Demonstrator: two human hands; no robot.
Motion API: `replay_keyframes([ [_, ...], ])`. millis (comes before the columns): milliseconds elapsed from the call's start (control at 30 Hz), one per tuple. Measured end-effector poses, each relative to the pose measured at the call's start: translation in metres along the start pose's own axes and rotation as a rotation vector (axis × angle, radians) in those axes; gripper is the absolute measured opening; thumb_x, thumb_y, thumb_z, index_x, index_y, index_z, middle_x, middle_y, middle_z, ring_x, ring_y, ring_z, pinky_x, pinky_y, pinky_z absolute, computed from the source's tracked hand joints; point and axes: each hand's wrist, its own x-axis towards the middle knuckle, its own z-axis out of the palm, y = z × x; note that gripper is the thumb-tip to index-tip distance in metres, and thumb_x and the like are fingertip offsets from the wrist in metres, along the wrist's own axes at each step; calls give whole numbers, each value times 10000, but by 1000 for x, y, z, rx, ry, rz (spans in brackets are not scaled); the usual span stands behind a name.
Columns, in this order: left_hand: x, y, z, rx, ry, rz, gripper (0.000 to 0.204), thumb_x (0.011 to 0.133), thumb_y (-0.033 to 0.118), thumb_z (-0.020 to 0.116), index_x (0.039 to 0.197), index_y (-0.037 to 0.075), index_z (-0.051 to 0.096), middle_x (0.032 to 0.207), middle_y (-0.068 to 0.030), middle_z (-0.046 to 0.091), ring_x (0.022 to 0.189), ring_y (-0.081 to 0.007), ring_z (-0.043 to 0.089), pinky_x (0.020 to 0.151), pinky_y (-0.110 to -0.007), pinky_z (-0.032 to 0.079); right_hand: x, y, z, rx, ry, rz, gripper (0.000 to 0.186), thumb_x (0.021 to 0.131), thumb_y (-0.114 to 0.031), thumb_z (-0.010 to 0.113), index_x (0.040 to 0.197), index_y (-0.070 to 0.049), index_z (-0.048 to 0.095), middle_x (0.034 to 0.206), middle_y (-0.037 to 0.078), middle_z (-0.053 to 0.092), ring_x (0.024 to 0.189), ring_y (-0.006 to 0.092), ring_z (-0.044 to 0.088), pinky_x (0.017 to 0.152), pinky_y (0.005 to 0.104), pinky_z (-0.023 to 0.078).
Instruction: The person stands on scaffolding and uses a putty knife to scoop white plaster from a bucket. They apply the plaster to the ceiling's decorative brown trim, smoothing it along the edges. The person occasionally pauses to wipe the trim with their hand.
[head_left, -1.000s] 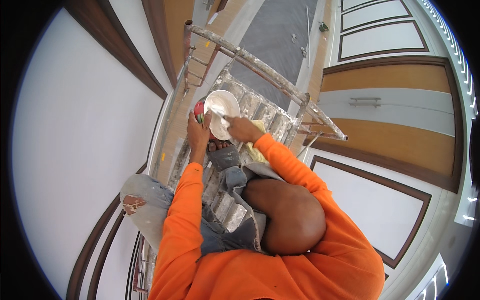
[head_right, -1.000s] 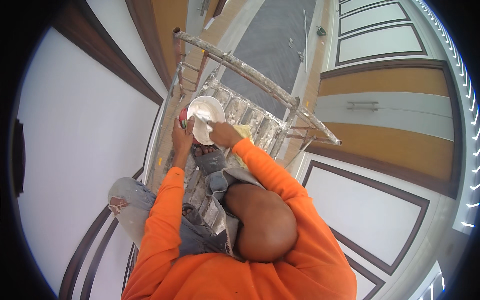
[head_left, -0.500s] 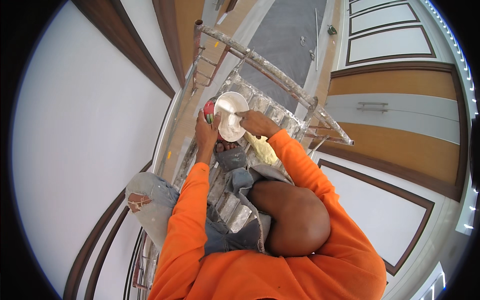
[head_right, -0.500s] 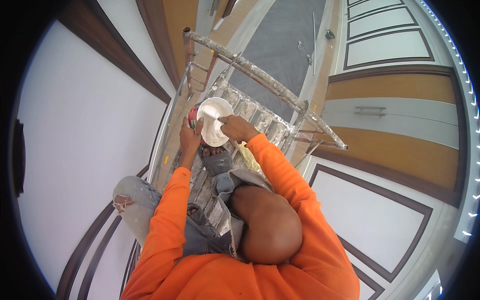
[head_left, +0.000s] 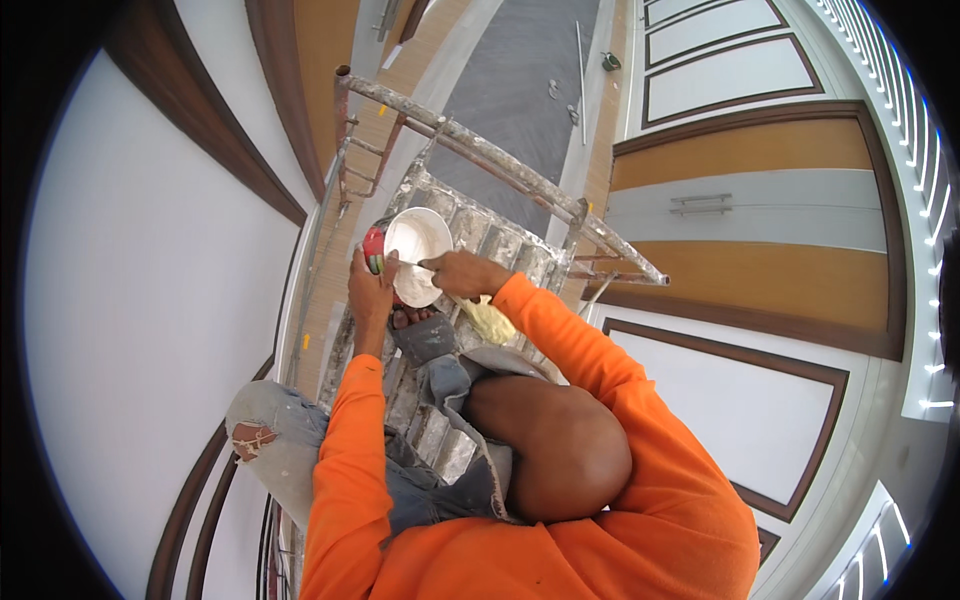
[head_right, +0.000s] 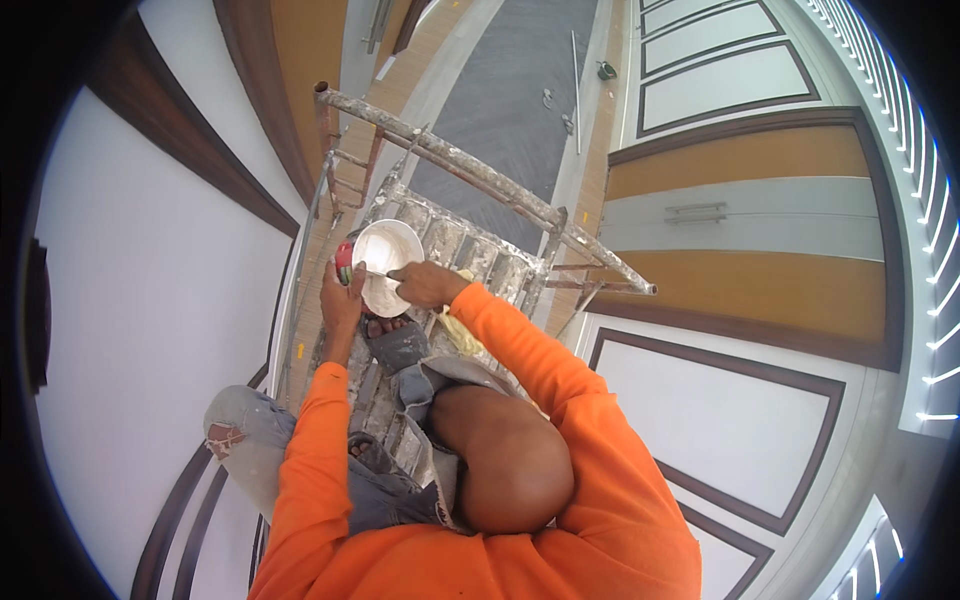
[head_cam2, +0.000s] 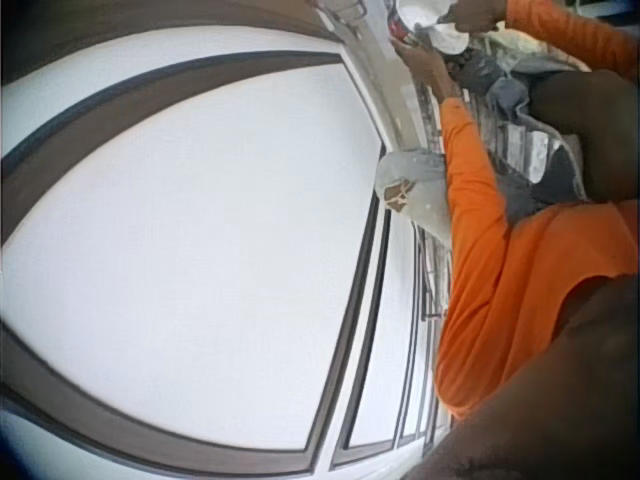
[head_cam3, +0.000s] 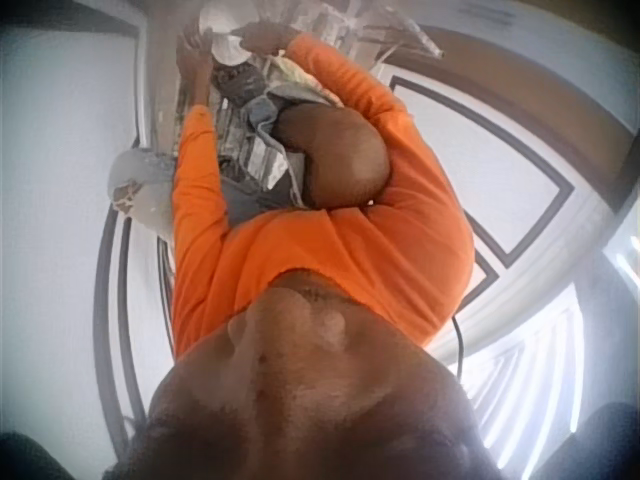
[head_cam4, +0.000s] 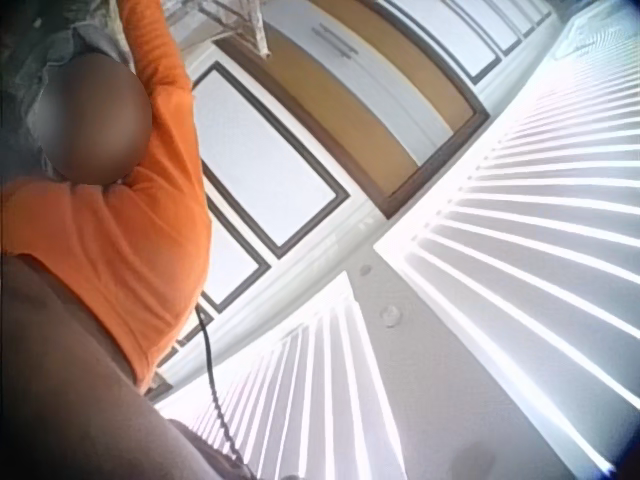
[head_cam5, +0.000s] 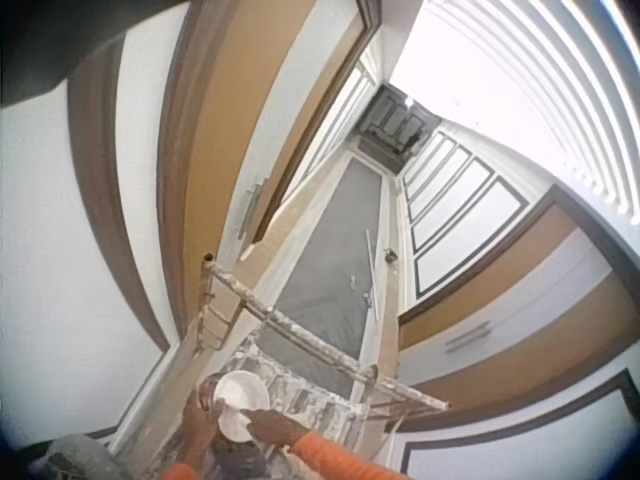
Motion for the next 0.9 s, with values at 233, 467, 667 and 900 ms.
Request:
replay_keyframes([
  [233,4,-17,-1,-2,7,-13,872,903,562,692,1427,-96,464,1337,-355,569,1237,-497,574,996,-503,492,-2,-48,-6,85,-62,227,544,878,-148,518,1396,9,573,941,290,713,782,405,717,772,475,591],
  [467,3,-7,-4,46,20,20,880,905,610,661,1422,-79,482,1326,-350,579,1196,-495,600,975,-517,500,-5,-54,0,324,27,381,608,889,-187,502,1459,20,472,877,333,692,823,514,684,806,559,543],
  [667,8,-9,-7,-36,-15,-55,866,912,609,655,1388,-100,512,1277,-358,612,1201,-493,604,997,-498,492,-13,-25,8,298,125,179,612,873,-182,509,1466,-34,496,874,321,693,795,488,689,775,540,550],
  [900,10,-10,2,-118,-17,-142,889,912,630,647,1364,-124,513,1269,-371,612,1219,-478,605,1017,-461,481,-33,-16,41,195,156,110,547,910,-185,533,1434,-30,529,908,334,683,860,471,688,800,527,544],
])
